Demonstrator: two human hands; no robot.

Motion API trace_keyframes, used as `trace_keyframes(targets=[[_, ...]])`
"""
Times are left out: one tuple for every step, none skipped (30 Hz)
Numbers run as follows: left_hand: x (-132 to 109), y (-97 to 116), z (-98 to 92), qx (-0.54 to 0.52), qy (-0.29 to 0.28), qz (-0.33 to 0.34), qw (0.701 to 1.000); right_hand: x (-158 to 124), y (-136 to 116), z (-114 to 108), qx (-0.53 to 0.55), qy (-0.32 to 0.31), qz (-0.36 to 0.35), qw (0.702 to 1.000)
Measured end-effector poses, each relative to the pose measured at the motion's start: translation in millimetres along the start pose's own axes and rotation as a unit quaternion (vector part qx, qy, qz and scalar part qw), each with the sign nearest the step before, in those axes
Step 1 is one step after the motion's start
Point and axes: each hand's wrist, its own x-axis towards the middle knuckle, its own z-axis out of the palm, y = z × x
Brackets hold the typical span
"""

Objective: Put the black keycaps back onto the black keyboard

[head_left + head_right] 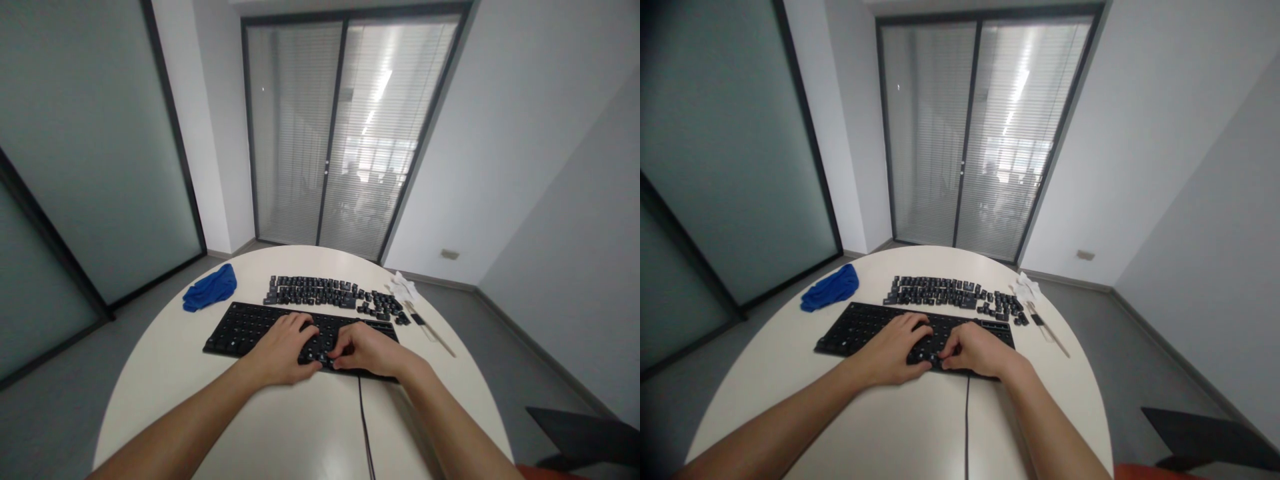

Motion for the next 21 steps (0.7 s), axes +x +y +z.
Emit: trace_keyframes(targets=[[0.3, 0.3, 0.0, 0.002, -0.001, -0.002, 1.0, 0.0, 0.3, 0.4, 0.0, 0.001, 0.001, 1.0], [0.6, 0.4, 0.2, 0.004, -0.002, -0.002, 1.0, 0.0, 0.6, 0.7, 0.001, 0.001, 0.0, 1.0], [0.8, 0.3, 0.4, 0.006, -0.001, -0.003, 1.0, 0.0, 0.7, 0.9, 0.003, 0.001, -0.001, 1.0], [0.9, 0.2, 0.8, 0.007, -0.001, -0.004, 1.0, 0.1, 0.8, 1.1, 0.007, -0.001, -0.002, 1.0], [0.9, 0.1, 1.1, 0.007, -0.001, -0.004, 1.0, 0.2, 0.8, 1.2, 0.01, -0.002, -0.002, 1.0], [0.8, -0.1, 1.4, 0.008, -0.001, -0.004, 1.0, 0.4, 0.7, 1.2, 0.014, -0.003, -0.002, 1.0], [0.7, -0.2, 1.5, 0.008, -0.001, -0.004, 1.0, 0.7, 0.6, 1.2, 0.017, -0.003, 0.0, 1.0], [0.6, -0.3, 1.6, 0.008, -0.001, -0.004, 1.0, 0.9, 0.6, 1.1, 0.019, -0.003, 0.002, 1.0], [0.5, -0.2, 1.5, 0.008, -0.001, -0.003, 1.0, 1.1, 0.5, 1.0, 0.019, -0.003, 0.003, 1.0], [0.5, -0.1, 1.3, 0.009, -0.002, -0.002, 1.0, 1.3, 0.6, 0.9, 0.02, -0.004, 0.003, 1.0], [0.6, 0.0, 1.1, 0.01, -0.002, -0.002, 1.0, 1.5, 0.7, 0.8, 0.02, -0.005, 0.003, 1.0], [0.7, 0.2, 0.8, 0.012, -0.001, -0.002, 1.0, 1.6, 0.9, 0.7, 0.02, -0.006, 0.003, 1.0], [0.8, 0.2, 0.6, 0.013, -0.002, -0.001, 1.0, 1.7, 1.1, 0.6, 0.021, -0.007, 0.003, 1.0], [1.0, 0.2, 0.5, 0.013, -0.002, 0.0, 1.0, 1.8, 1.4, 0.6, 0.023, -0.007, 0.003, 1.0], [1.1, 0.2, 0.5, 0.013, -0.002, 0.0, 1.0, 1.8, 1.7, 0.6, 0.024, -0.007, 0.003, 1.0], [1.2, 0.0, 0.8, 0.012, -0.002, 0.0, 1.0, 1.9, 1.9, 0.7, 0.026, -0.007, 0.004, 1.0], [1.3, -0.2, 1.1, 0.011, -0.001, 0.0, 1.0, 2.0, 2.2, 0.8, 0.027, -0.007, 0.004, 1.0], [1.3, -0.4, 1.6, 0.01, -0.001, 0.0, 1.0, 2.1, 2.5, 0.9, 0.027, -0.007, 0.003, 1.0], [1.2, -0.6, 2.0, 0.009, 0.001, -0.001, 1.0, 2.3, 2.7, 1.0, 0.027, -0.006, 0.002, 1.0], [1.2, -0.7, 2.4, 0.008, 0.002, -0.002, 1.0, 2.5, 3.0, 1.1, 0.028, -0.006, 0.001, 1.0], [1.1, -0.7, 2.5, 0.008, 0.002, -0.002, 1.0, 2.8, 3.2, 1.2, 0.029, -0.005, 0.0, 1.0]])
